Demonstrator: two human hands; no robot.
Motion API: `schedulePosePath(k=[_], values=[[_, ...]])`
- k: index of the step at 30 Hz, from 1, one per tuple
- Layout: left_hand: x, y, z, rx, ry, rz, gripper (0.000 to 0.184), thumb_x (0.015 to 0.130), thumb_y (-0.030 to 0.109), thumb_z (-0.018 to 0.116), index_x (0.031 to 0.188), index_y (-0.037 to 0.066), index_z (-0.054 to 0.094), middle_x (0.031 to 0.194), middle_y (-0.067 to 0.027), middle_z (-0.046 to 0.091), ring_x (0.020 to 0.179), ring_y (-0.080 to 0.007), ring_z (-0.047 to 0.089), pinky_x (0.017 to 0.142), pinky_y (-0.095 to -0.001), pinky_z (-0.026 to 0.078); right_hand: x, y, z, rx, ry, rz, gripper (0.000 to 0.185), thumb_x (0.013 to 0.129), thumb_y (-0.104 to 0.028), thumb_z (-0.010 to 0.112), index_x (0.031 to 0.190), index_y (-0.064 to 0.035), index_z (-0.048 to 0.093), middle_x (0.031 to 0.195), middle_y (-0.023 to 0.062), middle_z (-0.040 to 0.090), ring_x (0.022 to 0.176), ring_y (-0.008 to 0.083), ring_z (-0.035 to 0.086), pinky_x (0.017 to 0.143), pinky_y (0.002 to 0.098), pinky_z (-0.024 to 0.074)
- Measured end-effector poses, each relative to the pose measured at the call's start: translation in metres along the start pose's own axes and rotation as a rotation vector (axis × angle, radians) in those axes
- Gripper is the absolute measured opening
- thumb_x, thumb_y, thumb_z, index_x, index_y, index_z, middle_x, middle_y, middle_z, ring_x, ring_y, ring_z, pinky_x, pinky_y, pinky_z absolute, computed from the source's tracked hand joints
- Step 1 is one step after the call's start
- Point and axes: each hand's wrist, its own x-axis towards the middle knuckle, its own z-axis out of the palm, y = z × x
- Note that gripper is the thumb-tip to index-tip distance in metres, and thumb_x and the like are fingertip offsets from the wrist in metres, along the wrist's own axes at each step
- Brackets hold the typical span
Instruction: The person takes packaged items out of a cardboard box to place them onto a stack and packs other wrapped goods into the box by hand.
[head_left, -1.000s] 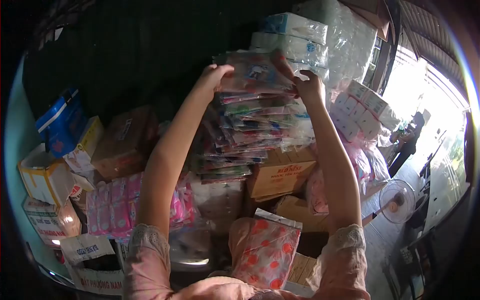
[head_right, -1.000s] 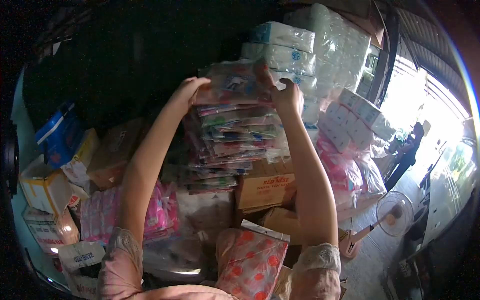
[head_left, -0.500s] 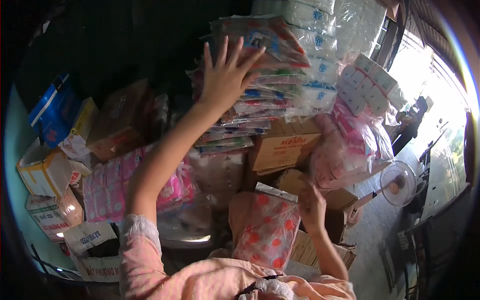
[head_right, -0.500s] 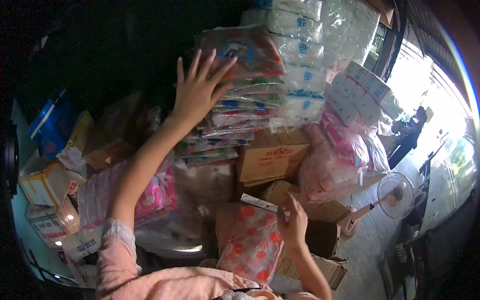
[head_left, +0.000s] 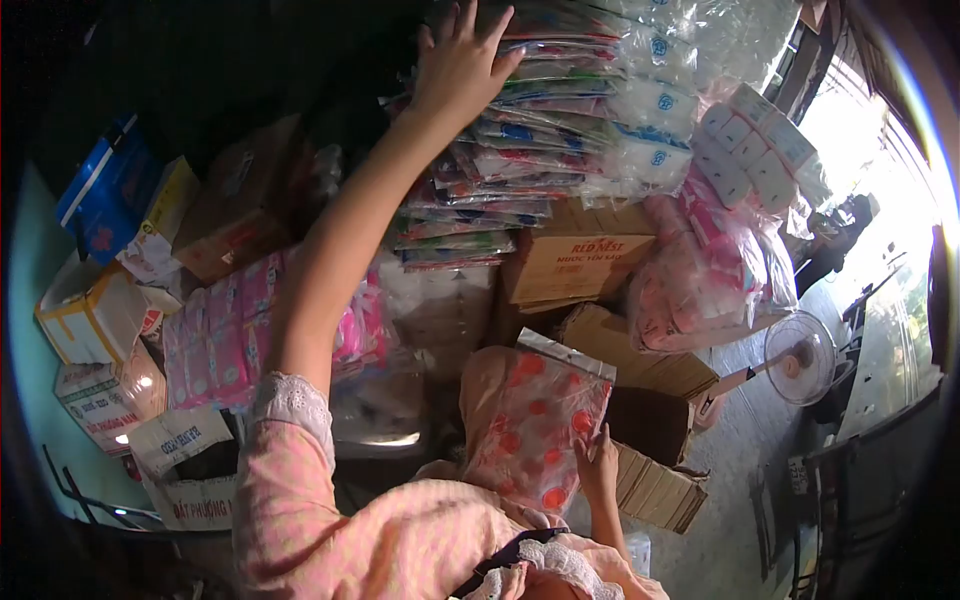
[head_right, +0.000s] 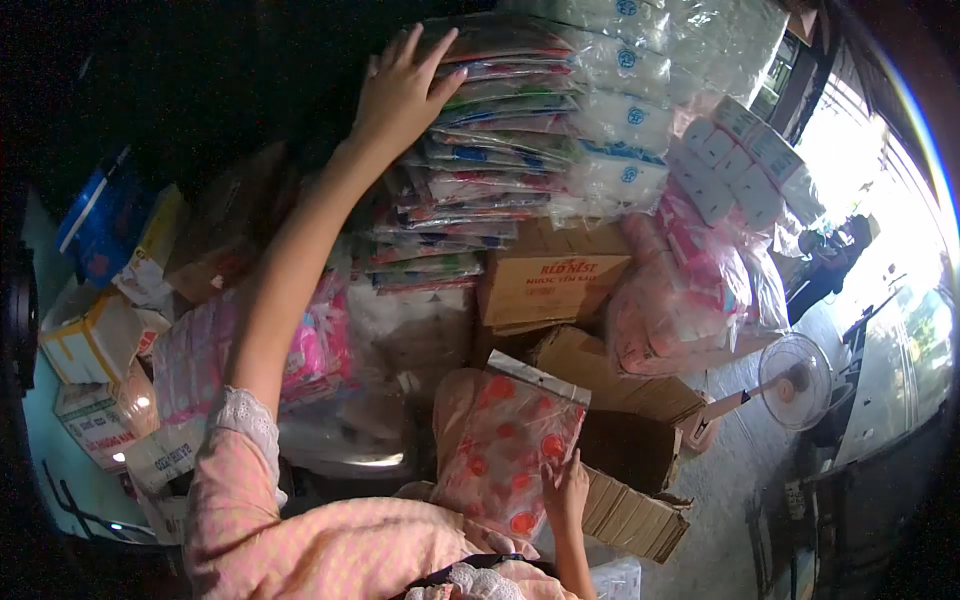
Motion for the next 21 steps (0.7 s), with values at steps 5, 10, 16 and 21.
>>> schedulePosePath(k=[5, 10, 16, 21], values=[[-0.107, 0.047, -0.144, -0.913, -0.088, -0.493, 0.036, 0.088, 0.011, 0.056, 0.122, 0.001, 0.05, 0.114, -0.0187, 0.055, 0.104, -0.0338, 0.055, 0.086, -0.0402, 0.044, 0.004, 0.009, 0.002, 0.059, 0.137, 0.108, 0.06, 0.078, -0.023, 0.069, 0.124, 0.0069, 0.046, 0.094, 0.019, 0.063, 0.089, 0.0345, 0.058, 0.083, 0.0409, 0.0438], [-0.362, 0.157, -0.191, -0.953, -0.754, -0.7, 0.053, 0.083, 0.029, 0.065, 0.124, 0.0, 0.048, 0.111, -0.0217, 0.057, 0.101, -0.0341, 0.057, 0.085, -0.0395, 0.045, 0.003, -0.005, -0.001, 0.172, 0.143, 0.281, 0.04, 0.068, -0.023, 0.079, 0.099, -0.003, 0.061, 0.072, 0.0113, 0.065, 0.063, 0.0213, 0.062, 0.06, 0.0314, 0.0486], [-0.505, 0.192, -0.239, -1.077, -0.969, -0.802, 0.057, 0.076, 0.028, 0.072, 0.119, -0.002, 0.05, 0.086, -0.0229, 0.063, 0.076, -0.0414, 0.061, 0.066, -0.0432, 0.05, 0.001, -0.021, -0.001, 0.52, 0.133, 0.143, 0.017, 0.076, -0.008, 0.069, 0.089, -0.0019, 0.06, 0.068, -0.001, 0.058, 0.061, 0.0047, 0.048, 0.055, 0.0198, 0.039], [-0.366, 0.146, -0.229, -1.132, -0.725, -0.719, 0.032, 0.083, 0.012, 0.062, 0.113, 0.001, 0.055, 0.086, -0.0212, 0.063, 0.071, -0.0355, 0.062, 0.061, -0.0413, 0.048, 0.003, -0.076, -0.02, 0.706, 0.291, -0.044, 0.013, 0.085, -0.007, 0.061, 0.096, -0.0013, 0.057, 0.077, -0.0024, 0.053, 0.065, 0.0046, 0.041, 0.057, 0.019, 0.0339]])
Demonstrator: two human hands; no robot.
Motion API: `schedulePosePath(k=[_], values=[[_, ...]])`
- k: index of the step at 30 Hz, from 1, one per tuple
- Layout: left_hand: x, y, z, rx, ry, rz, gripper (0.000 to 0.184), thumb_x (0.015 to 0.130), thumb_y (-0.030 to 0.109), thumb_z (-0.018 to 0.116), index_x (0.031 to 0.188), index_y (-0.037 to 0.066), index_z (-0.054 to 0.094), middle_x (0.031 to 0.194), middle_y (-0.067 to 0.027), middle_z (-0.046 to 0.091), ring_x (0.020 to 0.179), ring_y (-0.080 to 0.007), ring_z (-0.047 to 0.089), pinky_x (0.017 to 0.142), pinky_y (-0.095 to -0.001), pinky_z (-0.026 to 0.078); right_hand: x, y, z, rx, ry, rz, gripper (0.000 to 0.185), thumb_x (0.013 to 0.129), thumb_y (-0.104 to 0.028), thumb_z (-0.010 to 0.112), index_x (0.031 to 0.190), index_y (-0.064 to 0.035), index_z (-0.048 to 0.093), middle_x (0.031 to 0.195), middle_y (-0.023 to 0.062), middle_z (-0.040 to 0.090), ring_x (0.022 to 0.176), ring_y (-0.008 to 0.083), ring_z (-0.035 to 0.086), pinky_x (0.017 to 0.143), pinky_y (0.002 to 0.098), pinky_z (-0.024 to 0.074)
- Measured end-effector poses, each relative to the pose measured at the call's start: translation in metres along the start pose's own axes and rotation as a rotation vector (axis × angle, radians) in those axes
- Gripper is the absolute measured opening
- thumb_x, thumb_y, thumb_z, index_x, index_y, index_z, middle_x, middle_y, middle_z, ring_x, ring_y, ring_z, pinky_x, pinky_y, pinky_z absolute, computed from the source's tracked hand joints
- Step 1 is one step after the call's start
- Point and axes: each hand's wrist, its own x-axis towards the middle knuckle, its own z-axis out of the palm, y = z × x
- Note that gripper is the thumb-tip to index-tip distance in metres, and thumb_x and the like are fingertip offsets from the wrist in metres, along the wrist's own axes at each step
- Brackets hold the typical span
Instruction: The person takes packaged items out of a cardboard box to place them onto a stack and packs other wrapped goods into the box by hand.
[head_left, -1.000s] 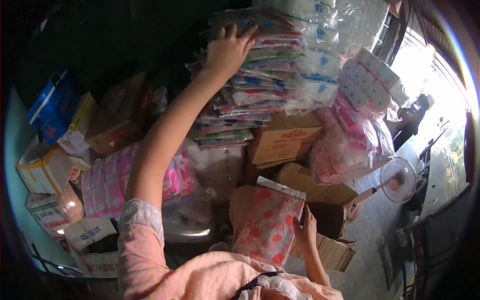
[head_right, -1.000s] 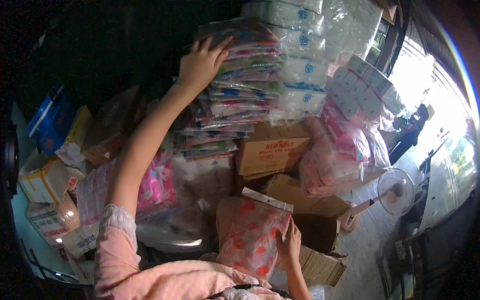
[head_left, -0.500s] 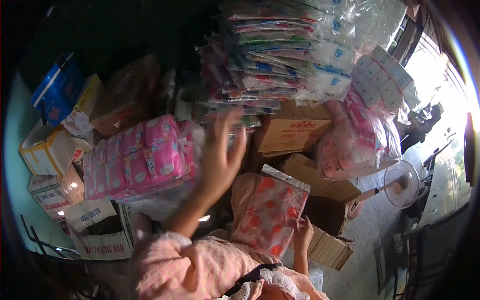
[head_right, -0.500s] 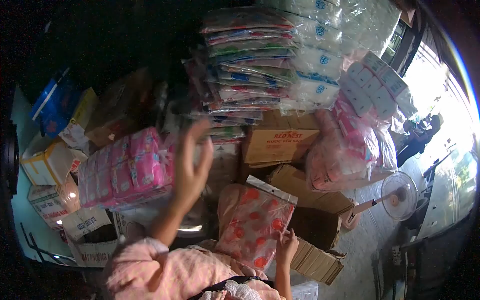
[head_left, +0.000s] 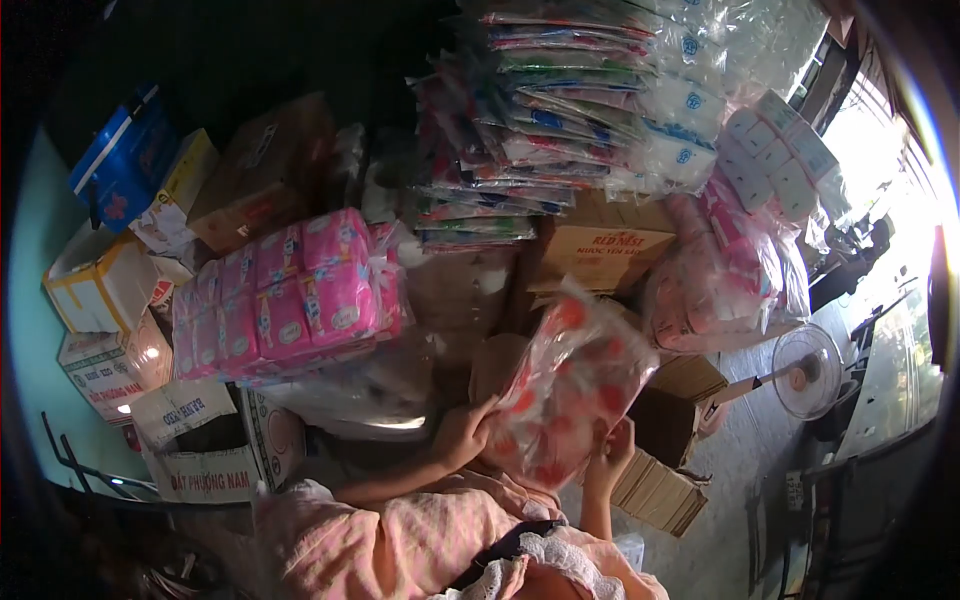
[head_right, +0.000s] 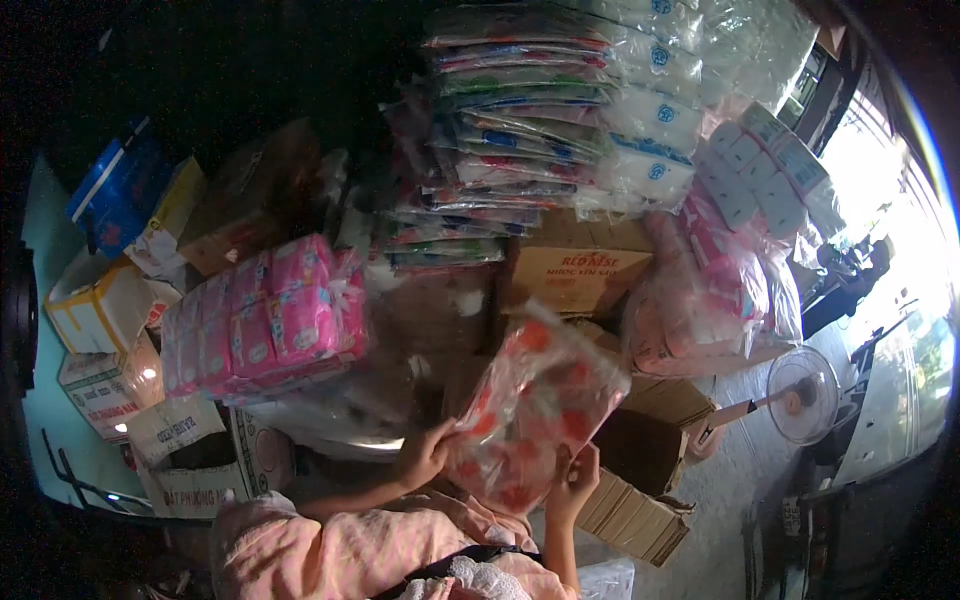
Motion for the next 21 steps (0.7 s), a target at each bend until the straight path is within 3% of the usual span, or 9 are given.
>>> schedulePosePath(k=[1, 4, 8, 9, 10, 13, 17, 19, 21], values=[[0.016, 0.019, -0.011, -0.002, -0.009, 0.034, 0.028, 0.084, 0.009, 0.06, 0.11, 0.001, 0.057, 0.082, -0.0199, 0.063, 0.067, -0.033, 0.062, 0.057, -0.0388, 0.047, 0.004, -0.004, 0.0, 0.208, -0.062, -0.016, 0.027, 0.086, -0.006, 0.06, 0.111, -0.0023, 0.051, 0.096, 0.0015, 0.057, 0.082, 0.0067, 0.052, 0.067, 0.0197, 0.0411], [0.042, 0.05, -0.025, -0.155, 0.12, -0.008, 0.017, 0.087, 0.008, 0.058, 0.101, -0.001, 0.06, 0.071, -0.0134, 0.061, 0.057, -0.0216, 0.057, 0.053, -0.0313, 0.043, 0.015, -0.047, 0.014, 0.554, -0.088, 0.116, 0.034, 0.086, -0.008, 0.061, 0.117, -0.0022, 0.047, 0.102, 0.0027, 0.057, 0.088, 0.0103, 0.055, 0.076, 0.0237, 0.0441], [0.063, 0.076, -0.029, -0.462, 0.218, -0.218, 0.012, 0.089, 0.009, 0.057, 0.093, -0.001, 0.06, 0.067, -0.007, 0.057, 0.057, -0.0117, 0.049, 0.054, -0.0253, 0.039, 0.018, -0.029, 0.012, 0.516, -0.35, 0.135, 0.027, 0.085, -0.012, 0.065, 0.107, -0.003, 0.053, 0.096, 0.0025, 0.059, 0.09, 0.0111, 0.055, 0.081, 0.0264, 0.044], [0.066, 0.08, -0.03, -0.421, 0.299, -0.15, 0.012, 0.09, 0.01, 0.056, 0.092, -0.001, 0.06, 0.068, -0.0059, 0.057, 0.06, -0.0101, 0.048, 0.055, -0.025, 0.039, 0.019, -0.024, 0.018, 0.435, -0.26, 0.096, 0.024, 0.085, -0.015, 0.065, 0.103, -0.003, 0.054, 0.088, 0.0008, 0.058, 0.078, 0.0087, 0.055, 0.068, 0.0234, 0.0456], [0.069, 0.083, -0.031, -0.38, 0.381, -0.082, 0.013, 0.091, 0.011, 0.056, 0.092, -0.001, 0.06, 0.069, -0.0049, 0.057, 0.062, -0.0084, 0.048, 0.056, -0.0247, 0.039, 0.021, -0.029, 0.02, 0.43, -0.255, 0.097, 0.024, 0.085, -0.015, 0.065, 0.103, -0.003, 0.054, 0.088, 0.0008, 0.058, 0.078, 0.0087, 0.055, 0.068, 0.0234, 0.0456], [0.079, 0.087, -0.038, -0.392, 0.366, -0.062, 0.013, 0.09, 0.013, 0.057, 0.095, 0.0, 0.061, 0.068, -0.0041, 0.054, 0.063, -0.0078, 0.047, 0.058, -0.0233, 0.039, 0.035, -0.065, 0.026, 0.394, -0.197, -0.071, 0.024, 0.087, -0.017, 0.063, 0.103, -0.0015, 0.055, 0.078, -0.0005, 0.057, 0.055, 0.004, 0.048, 0.042, 0.0184, 0.0338], [0.128, 0.116, -0.067, -0.417, 0.394, 0.102, 0.015, 0.09, 0.011, 0.057, 0.099, 0.0, 0.06, 0.071, 0.0011, 0.051, 0.067, -0.0037, 0.045, 0.056, -0.0219, 0.036, 0.088, -0.121, 0.026, 0.285, -0.223, -0.251, 0.022, 0.088, -0.014, 0.058, 0.106, -0.0007, 0.055, 0.075, -0.0015, 0.056, 0.053, 0.0024, 0.044, 0.043, 0.0179, 0.0326], [0.169, 0.132, -0.087, -0.313, 0.393, 0.278, 0.012, 0.091, 0.01, 0.056, 0.1, 0.003, 0.057, 0.079, 0.0062, 0.048, 0.07, -0.0016, 0.04, 0.061, -0.0182, 0.033, 0.115, -0.168, 0.039, 0.433, -0.193, -0.152, 0.023, 0.087, -0.014, 0.059, 0.108, -0.0044, 0.056, 0.075, -0.0022, 0.056, 0.05, 0.0034, 0.045, 0.043, 0.0181, 0.0336], [0.214, 0.157, -0.103, -0.495, 0.416, 0.391, 0.016, 0.092, 0.012, 0.057, 0.103, 0.002, 0.058, 0.084, 0.0051, 0.051, 0.074, -0.002, 0.043, 0.064, -0.0189, 0.036, 0.144, -0.213, 0.045, 0.48, -0.271, -0.11, 0.023, 0.087, -0.015, 0.06, 0.107, -0.0043, 0.057, 0.081, -0.0011, 0.059, 0.057, 0.0046, 0.051, 0.043, 0.0183, 0.0348]])
